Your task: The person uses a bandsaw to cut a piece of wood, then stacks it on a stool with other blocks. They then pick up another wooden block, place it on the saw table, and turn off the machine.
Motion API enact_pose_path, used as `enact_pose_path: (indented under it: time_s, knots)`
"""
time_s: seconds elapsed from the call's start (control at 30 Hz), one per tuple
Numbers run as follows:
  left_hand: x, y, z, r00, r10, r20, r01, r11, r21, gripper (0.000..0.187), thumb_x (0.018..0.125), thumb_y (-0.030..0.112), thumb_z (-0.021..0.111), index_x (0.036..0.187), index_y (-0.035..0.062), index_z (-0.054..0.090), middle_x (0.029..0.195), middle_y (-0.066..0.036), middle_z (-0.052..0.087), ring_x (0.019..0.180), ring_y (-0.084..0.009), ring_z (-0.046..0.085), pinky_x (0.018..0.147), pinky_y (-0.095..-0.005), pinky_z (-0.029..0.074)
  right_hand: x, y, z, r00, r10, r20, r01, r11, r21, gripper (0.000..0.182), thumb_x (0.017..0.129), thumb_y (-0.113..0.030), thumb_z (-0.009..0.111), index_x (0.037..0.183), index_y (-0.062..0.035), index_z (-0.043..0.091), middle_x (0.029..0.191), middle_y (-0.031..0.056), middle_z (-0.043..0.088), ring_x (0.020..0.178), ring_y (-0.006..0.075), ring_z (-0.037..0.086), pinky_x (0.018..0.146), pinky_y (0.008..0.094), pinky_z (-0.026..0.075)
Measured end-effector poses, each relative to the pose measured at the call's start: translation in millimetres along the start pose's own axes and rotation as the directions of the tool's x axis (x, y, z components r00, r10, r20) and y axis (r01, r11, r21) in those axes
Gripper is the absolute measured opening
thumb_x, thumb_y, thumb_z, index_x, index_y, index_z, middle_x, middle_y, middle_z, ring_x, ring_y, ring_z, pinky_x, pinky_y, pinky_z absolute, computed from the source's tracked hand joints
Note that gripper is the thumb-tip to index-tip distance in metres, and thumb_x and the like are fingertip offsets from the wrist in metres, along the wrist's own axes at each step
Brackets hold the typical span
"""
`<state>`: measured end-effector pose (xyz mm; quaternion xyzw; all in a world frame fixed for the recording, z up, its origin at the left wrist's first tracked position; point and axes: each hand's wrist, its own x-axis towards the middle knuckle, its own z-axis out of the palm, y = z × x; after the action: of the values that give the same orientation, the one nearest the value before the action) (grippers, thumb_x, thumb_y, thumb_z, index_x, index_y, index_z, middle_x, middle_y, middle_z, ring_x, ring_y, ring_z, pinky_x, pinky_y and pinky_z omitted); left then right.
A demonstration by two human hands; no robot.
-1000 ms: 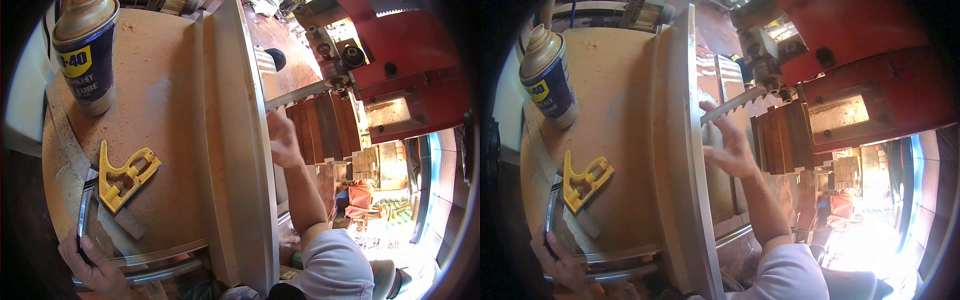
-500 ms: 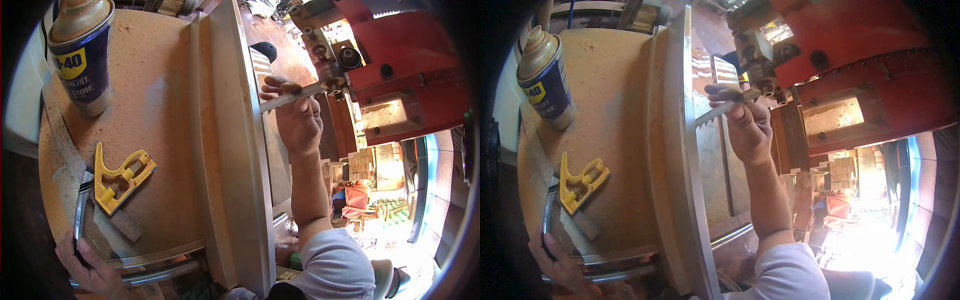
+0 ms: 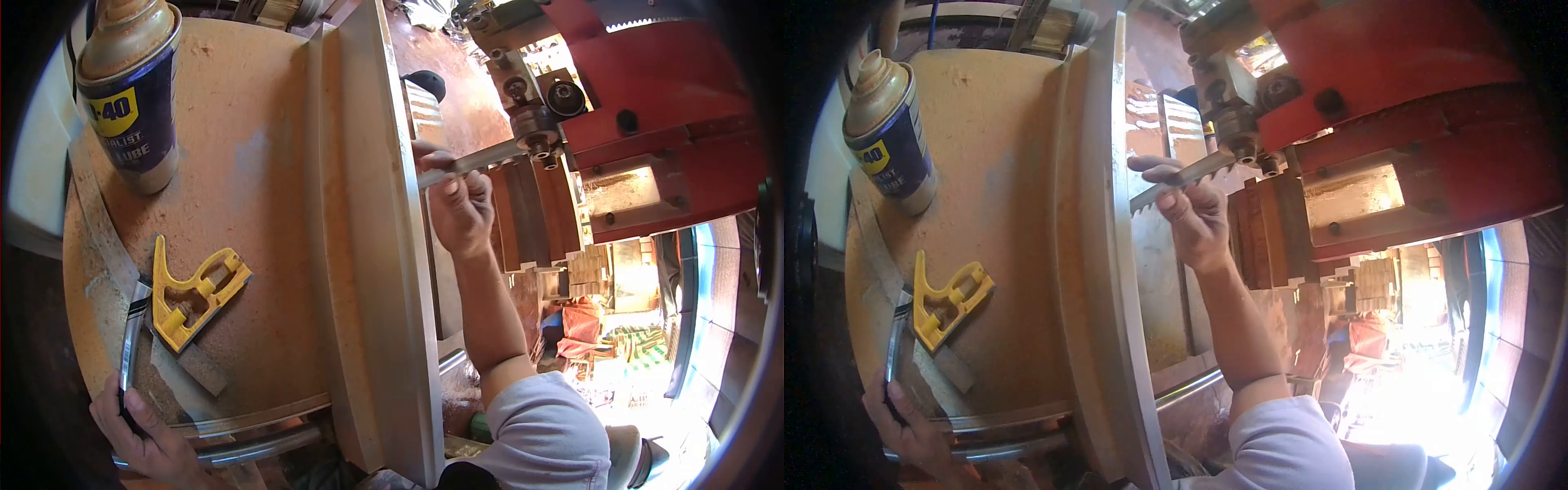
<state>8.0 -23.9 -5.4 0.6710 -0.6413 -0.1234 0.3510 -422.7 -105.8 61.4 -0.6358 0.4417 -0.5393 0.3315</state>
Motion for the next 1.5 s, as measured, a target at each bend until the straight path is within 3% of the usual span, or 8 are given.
enact_pose_path:
  time_s: [0.27, 0.37, 0.47, 0.5, 0.73, 0.93, 1.23, 1.5]
  knots:
    - [0, 4, 2, 0.997, -0.072, -0.005, 0.072, 0.997, -0.008, 0.026, 0.103, 0.015, 0.049, 0.118, -0.0031, 0.06, 0.109, -0.018, 0.061, 0.104, -0.0321, 0.057, 0.096, -0.0429, 0.042, -27, 17, 9, 0.943, 0.333, -0.018, -0.329, 0.921, -0.209, 0.028, 0.089, -0.01, 0.069, 0.115, 0.0, 0.069, 0.136, 0.0113, 0.057, 0.126, 0.022, 0.051, 0.107, 0.0399, 0.037]
    - [-1, 3, 2, 0.999, -0.042, -0.003, 0.042, 0.999, 0.017, 0.027, 0.104, 0.016, 0.048, 0.118, -0.0033, 0.06, 0.108, -0.018, 0.06, 0.103, -0.0318, 0.057, 0.094, -0.0426, 0.042, -33, 8, -3, 0.901, 0.427, 0.073, -0.376, 0.854, -0.359, 0.06, 0.078, -0.012, 0.077, 0.133, 0.0009, 0.056, 0.145, 0.0128, 0.049, 0.137, 0.0272, 0.041, 0.113, 0.0434, 0.029]
    - [-2, -3, -3, 0.999, -0.022, 0.036, 0.021, 0.999, 0.029, 0.027, 0.104, 0.017, 0.048, 0.118, -0.0037, 0.059, 0.108, -0.018, 0.059, 0.102, -0.0316, 0.057, 0.092, -0.0419, 0.043, -30, 3, -2, 0.951, 0.296, 0.083, -0.292, 0.955, -0.061, 0.107, 0.067, -0.03, 0.09, 0.15, 0.0039, 0.032, 0.151, 0.0156, 0.041, 0.143, 0.0276, 0.034, 0.116, 0.045, 0.024]
    - [-1, 0, -2, 0.998, -0.042, 0.037, 0.041, 0.999, 0.009, 0.027, 0.104, 0.017, 0.048, 0.118, -0.0038, 0.059, 0.108, -0.018, 0.059, 0.102, -0.0317, 0.057, 0.091, -0.0417, 0.043, -27, -4, -2, 0.971, 0.235, 0.05, -0.236, 0.972, 0.012, 0.11, 0.066, -0.044, 0.089, 0.148, 0.0035, 0.035, 0.149, 0.0185, 0.043, 0.142, 0.0277, 0.036, 0.115, 0.0457, 0.026]
    - [0, 2, 2, 1.0, -0.008, -0.007, 0.008, 1.0, -0.009, 0.028, 0.104, 0.017, 0.048, 0.118, -0.0038, 0.058, 0.105, -0.018, 0.058, 0.1, -0.0297, 0.057, 0.088, -0.0392, 0.044, 0, -23, -7, 0.997, 0.078, 0.006, -0.078, 0.992, 0.098, 0.085, 0.079, -0.049, 0.077, 0.138, 0.0047, 0.049, 0.135, 0.022, 0.057, 0.121, 0.0288, 0.057, 0.105, 0.0449, 0.04]
    - [0, 2, 3, 1.0, -0.011, -0.001, 0.011, 1.0, -0.009, 0.027, 0.104, 0.018, 0.048, 0.116, -0.0036, 0.059, 0.105, -0.017, 0.059, 0.098, -0.0285, 0.057, 0.088, -0.039, 0.045, 6, -21, -23, 0.996, 0.067, 0.052, -0.071, 0.993, 0.094, 0.046, 0.093, -0.04, 0.064, 0.12, -0.0031, 0.066, 0.137, 0.0198, 0.054, 0.126, 0.0346, 0.052, 0.105, 0.0525, 0.04]
    - [0, 2, 2, 0.999, -0.038, 0.013, 0.037, 0.999, 0.008, 0.026, 0.104, 0.017, 0.048, 0.117, -0.0029, 0.059, 0.106, -0.017, 0.059, 0.099, -0.0286, 0.057, 0.088, -0.0403, 0.044, 7, -24, -7, 0.988, 0.13, 0.078, -0.144, 0.965, 0.218, 0.035, 0.092, -0.024, 0.065, 0.115, 0.002, 0.066, 0.126, 0.0184, 0.062, 0.124, 0.0297, 0.054, 0.11, 0.0456, 0.035]
    - [2, 6, 0, 1.0, -0.026, -0.002, 0.026, 1.0, 0.001, 0.026, 0.103, 0.017, 0.05, 0.114, -0.0025, 0.062, 0.102, -0.017, 0.061, 0.098, -0.0339, 0.057, 0.094, -0.0458, 0.042, -16, 6, -5, 0.978, 0.207, 0.036, -0.209, 0.974, 0.09, 0.028, 0.091, -0.018, 0.067, 0.113, -0.0009, 0.069, 0.127, 0.013, 0.062, 0.121, 0.0223, 0.053, 0.107, 0.0405, 0.035]
